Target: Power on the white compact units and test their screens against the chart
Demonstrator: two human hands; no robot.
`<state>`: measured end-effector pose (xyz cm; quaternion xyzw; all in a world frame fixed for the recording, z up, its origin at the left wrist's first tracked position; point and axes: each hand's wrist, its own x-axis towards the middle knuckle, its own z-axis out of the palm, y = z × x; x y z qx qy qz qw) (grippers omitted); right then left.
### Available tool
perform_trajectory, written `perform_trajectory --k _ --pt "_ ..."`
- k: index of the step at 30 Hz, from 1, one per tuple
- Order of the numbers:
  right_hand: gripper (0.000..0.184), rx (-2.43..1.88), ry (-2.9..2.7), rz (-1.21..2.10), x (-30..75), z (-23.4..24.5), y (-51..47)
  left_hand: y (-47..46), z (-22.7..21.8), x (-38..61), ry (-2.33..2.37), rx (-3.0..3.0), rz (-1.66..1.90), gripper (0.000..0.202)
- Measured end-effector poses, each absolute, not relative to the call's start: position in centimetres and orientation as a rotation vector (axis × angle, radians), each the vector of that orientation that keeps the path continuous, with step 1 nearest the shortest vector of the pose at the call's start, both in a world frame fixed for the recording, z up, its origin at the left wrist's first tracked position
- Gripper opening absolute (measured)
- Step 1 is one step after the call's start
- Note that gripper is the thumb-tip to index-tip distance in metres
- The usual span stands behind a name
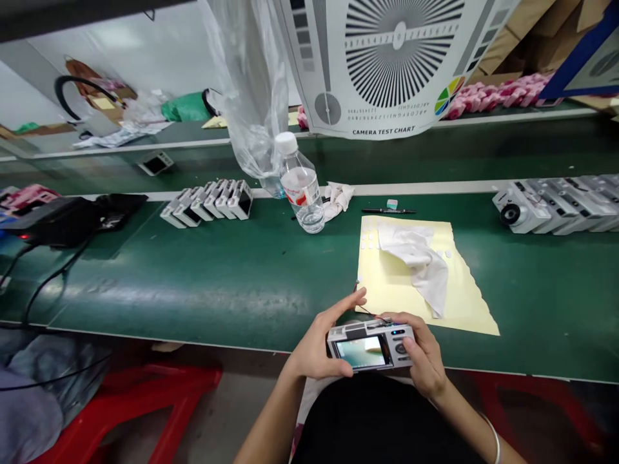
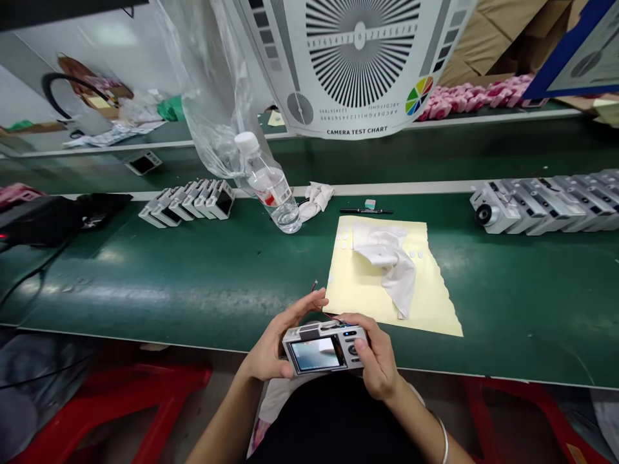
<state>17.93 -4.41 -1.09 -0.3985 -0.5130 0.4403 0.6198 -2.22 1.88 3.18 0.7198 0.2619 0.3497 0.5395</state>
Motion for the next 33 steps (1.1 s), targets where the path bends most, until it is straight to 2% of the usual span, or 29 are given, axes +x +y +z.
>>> perform_trajectory --k 5,7,10,14,24,33 --pt "0.022 -0.974 -1.134 0.984 18.4 0.5 -3.4 2.5 4.7 -2.4 0.633 2.007 0.929 0.091" --pt "0.022 -0.975 -1.116 1.0 18.9 1.7 -2.8 2.9 6.0 -2.5 0.642 2.223 0.902 0.095" --pt "0.021 -0.945 -1.102 1.006 19.6 3.9 -1.7 3.9 8.9 -2.2 0.636 2.565 0.814 0.106" --pt "0.019 -0.879 -1.071 0.945 20.0 8.2 -0.5 5.2 14.0 -1.6 0.585 2.883 0.827 0.105" --pt "0.017 -0.525 -1.249 0.629 21.0 20.6 -1.6 3.4 27.0 -0.4 0.27 3.305 1.324 0.085" --pt "0.019 -0.457 -1.249 0.411 20.9 23.8 -8.5 -3.4 30.1 -0.7 0.128 3.369 1.613 0.074"
